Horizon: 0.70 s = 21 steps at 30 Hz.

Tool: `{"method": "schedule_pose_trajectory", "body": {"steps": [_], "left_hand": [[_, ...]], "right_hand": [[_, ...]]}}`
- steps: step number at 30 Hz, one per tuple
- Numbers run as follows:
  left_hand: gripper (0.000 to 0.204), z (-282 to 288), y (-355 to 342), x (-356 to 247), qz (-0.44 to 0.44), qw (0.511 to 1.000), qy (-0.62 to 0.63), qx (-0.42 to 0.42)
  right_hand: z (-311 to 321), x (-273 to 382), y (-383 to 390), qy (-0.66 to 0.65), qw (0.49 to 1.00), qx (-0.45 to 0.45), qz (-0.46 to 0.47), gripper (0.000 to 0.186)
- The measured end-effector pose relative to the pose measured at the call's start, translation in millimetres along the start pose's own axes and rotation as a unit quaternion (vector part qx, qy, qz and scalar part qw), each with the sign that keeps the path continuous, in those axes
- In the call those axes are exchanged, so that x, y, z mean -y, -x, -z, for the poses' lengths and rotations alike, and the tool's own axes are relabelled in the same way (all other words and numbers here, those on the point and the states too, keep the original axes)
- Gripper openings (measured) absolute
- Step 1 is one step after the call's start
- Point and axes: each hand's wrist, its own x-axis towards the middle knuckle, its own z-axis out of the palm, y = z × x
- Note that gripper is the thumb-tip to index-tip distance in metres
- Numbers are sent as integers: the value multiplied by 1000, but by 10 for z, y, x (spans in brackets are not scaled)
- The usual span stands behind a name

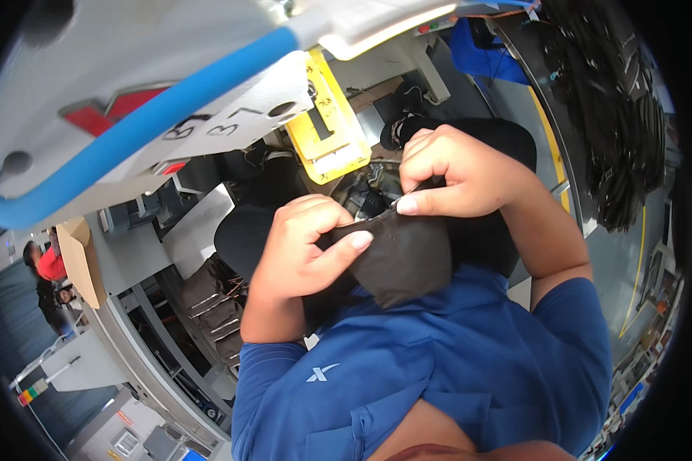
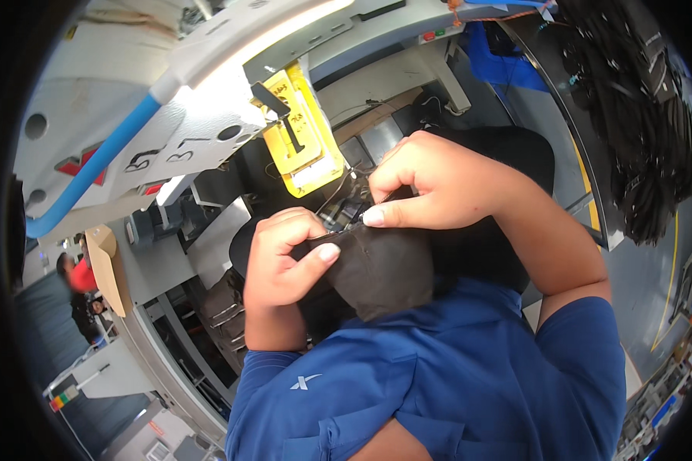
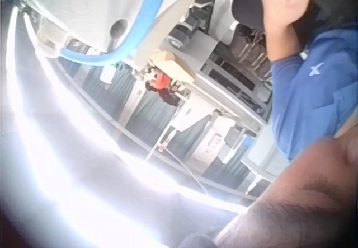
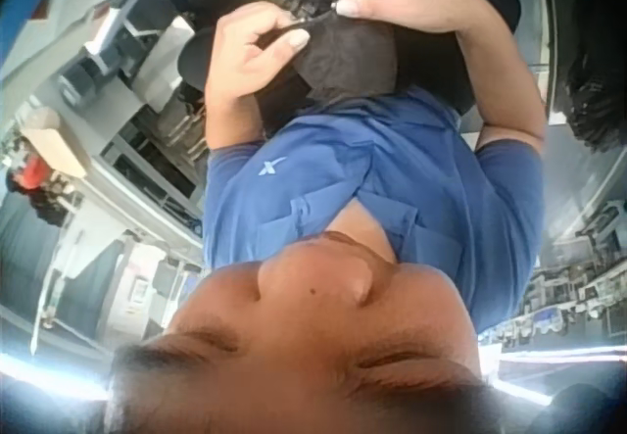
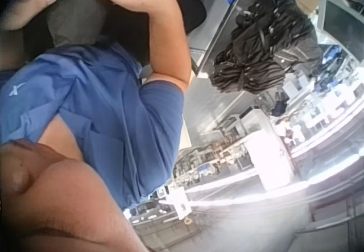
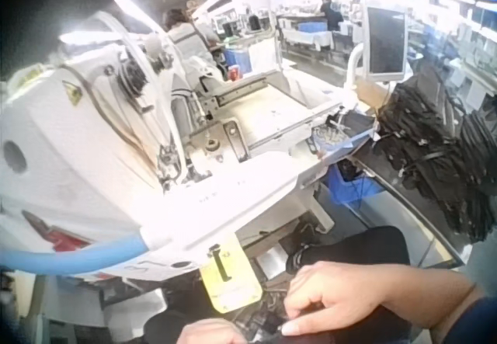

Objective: Sewing and assembling components of a leather bag using an industrial sewing machine.

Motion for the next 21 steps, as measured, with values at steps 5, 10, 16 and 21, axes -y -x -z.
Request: {"method": "schedule_pose_trajectory", "body": {"steps": [5,10,16,21], "left_hand": [[21,243,88,303,11,997,77,-28],[30,219,-46,546,69,973,159,-154],[28,227,-189,664,57,968,184,-160],[12,202,-336,851,63,937,270,-213]], "right_hand": [[75,-42,-158,-46,997,-62,-20,28],[63,-206,-346,-124,975,-141,-123,26],[87,-275,-442,-132,967,-173,-129,24],[183,-404,-535,-87,964,-208,-138,25]]}}
